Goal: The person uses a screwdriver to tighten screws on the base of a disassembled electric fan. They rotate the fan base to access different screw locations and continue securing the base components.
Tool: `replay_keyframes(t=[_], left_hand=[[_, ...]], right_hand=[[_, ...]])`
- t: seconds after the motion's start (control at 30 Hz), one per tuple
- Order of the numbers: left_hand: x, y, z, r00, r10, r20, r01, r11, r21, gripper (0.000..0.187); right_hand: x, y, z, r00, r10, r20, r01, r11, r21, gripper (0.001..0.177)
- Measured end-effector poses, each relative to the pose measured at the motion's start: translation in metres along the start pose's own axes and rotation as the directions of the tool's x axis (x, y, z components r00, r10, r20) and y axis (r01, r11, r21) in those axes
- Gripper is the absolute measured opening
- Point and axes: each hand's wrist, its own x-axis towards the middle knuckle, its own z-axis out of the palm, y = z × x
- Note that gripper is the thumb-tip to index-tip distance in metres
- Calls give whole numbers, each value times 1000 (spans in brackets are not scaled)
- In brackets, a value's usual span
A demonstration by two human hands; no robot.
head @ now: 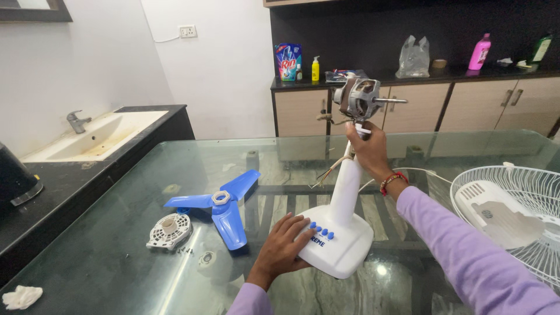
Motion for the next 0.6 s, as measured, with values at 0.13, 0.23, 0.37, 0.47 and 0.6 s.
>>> replay_keyframes(t=[0.13,0.23,0.37,0.47,0.6], left_hand=[[15,3,-26,992,64,-110,-64,998,1,63],[27,2,-43,988,100,-117,-99,995,18,63],[42,1,-54,985,135,-110,-134,991,13,63],[48,4,-57,982,142,-125,-140,990,20,63],[55,8,-59,975,153,-161,-145,988,61,64]], right_hand=[[-1,13,-3,993,114,13,-115,984,136,39],[-6,21,-6,964,268,7,-259,926,274,38],[-8,27,-10,934,357,1,-339,885,319,41],[-8,29,-12,916,401,12,-381,861,338,40],[-7,31,-12,897,439,53,-428,832,352,39]])
